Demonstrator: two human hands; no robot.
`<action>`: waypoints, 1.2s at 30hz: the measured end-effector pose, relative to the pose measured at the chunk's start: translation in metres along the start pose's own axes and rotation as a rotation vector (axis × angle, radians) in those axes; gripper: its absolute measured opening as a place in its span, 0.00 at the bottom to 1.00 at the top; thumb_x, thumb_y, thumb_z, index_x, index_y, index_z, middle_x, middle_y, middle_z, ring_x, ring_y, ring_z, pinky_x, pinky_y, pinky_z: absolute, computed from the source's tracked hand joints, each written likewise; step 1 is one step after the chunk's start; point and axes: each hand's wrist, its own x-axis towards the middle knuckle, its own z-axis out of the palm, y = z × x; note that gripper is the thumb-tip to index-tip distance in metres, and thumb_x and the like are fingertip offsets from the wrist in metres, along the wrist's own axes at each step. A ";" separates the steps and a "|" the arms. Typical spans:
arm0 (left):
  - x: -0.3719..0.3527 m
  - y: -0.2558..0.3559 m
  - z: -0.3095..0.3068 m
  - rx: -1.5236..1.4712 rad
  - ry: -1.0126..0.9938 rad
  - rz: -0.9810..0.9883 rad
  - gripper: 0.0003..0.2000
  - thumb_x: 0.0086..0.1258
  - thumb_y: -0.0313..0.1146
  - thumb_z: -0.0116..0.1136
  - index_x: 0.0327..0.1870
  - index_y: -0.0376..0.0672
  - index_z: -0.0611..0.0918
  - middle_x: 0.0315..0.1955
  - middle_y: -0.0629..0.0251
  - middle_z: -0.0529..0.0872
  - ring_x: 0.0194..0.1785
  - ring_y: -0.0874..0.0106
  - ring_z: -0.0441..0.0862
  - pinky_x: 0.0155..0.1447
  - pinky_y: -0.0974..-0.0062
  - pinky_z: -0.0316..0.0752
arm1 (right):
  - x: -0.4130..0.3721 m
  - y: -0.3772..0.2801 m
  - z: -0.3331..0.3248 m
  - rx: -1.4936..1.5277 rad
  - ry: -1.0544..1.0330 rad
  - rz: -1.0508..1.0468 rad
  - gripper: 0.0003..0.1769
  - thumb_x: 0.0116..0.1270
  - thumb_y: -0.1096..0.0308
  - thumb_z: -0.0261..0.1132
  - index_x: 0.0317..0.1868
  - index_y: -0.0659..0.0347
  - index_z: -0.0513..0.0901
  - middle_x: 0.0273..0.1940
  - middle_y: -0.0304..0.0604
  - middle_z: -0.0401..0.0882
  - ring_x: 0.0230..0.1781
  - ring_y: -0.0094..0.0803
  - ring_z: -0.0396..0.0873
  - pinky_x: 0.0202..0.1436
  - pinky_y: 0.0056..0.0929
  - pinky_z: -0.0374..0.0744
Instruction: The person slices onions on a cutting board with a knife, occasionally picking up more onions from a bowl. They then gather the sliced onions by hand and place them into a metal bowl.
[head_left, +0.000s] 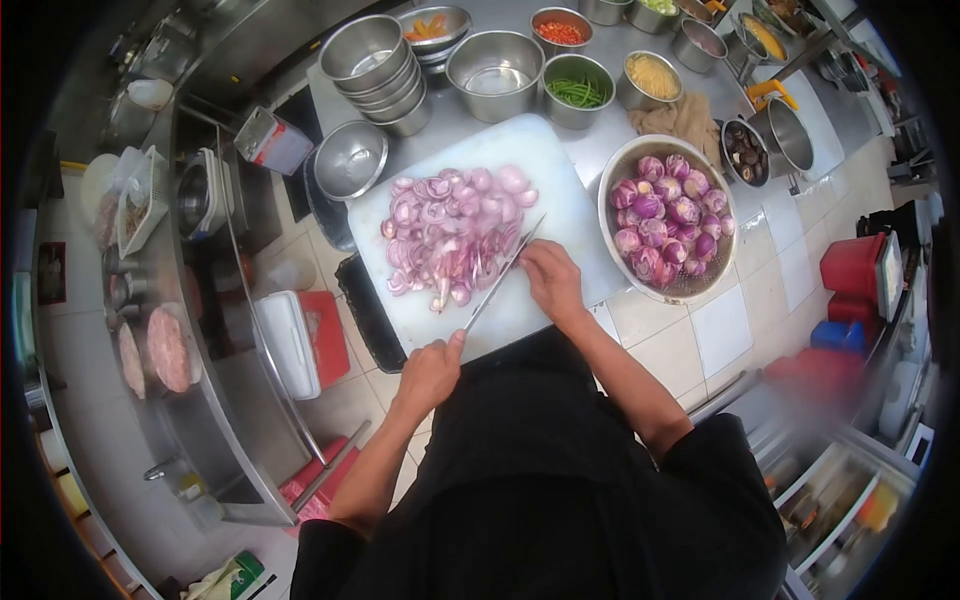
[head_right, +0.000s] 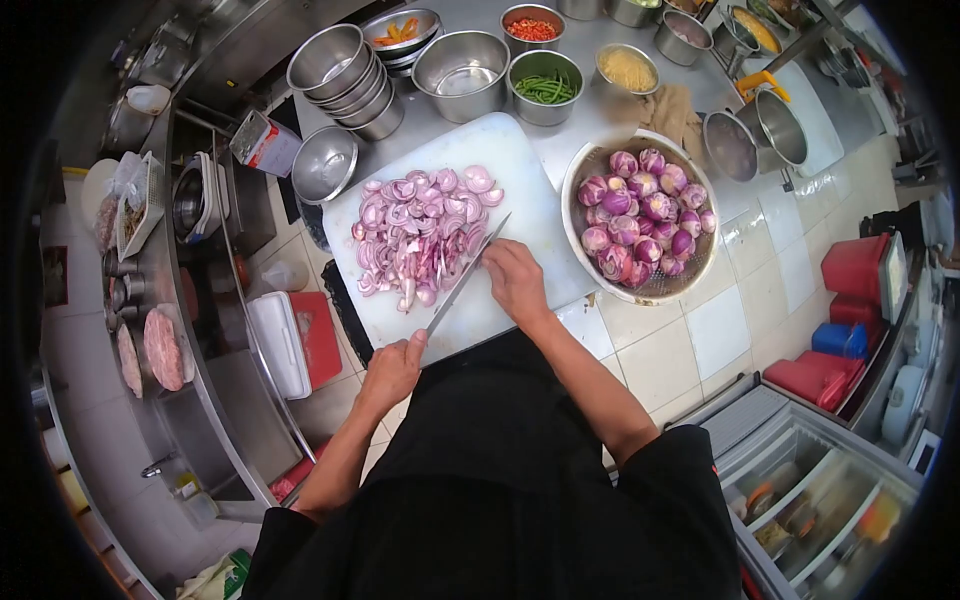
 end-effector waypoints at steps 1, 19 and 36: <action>-0.003 -0.001 -0.005 -0.037 0.033 0.010 0.34 0.81 0.56 0.37 0.35 0.27 0.82 0.35 0.29 0.83 0.44 0.34 0.81 0.52 0.46 0.74 | -0.002 0.000 0.002 0.000 -0.004 -0.007 0.09 0.58 0.80 0.70 0.40 0.63 0.85 0.43 0.49 0.84 0.45 0.47 0.83 0.48 0.39 0.82; -0.042 0.010 -0.098 0.282 0.550 0.089 0.24 0.68 0.52 0.65 0.32 0.33 0.78 0.24 0.45 0.85 0.31 0.45 0.84 0.34 0.51 0.76 | 0.035 -0.092 0.053 -0.167 -0.528 -0.628 0.29 0.72 0.46 0.56 0.67 0.51 0.77 0.68 0.44 0.73 0.75 0.47 0.61 0.78 0.63 0.49; -0.056 -0.048 -0.075 -0.182 0.203 -0.071 0.28 0.77 0.51 0.53 0.30 0.29 0.81 0.20 0.41 0.77 0.25 0.55 0.75 0.37 0.58 0.71 | 0.066 -0.020 -0.128 -0.540 0.157 0.243 0.20 0.59 0.65 0.71 0.53 0.59 0.85 0.49 0.53 0.85 0.53 0.49 0.80 0.57 0.44 0.78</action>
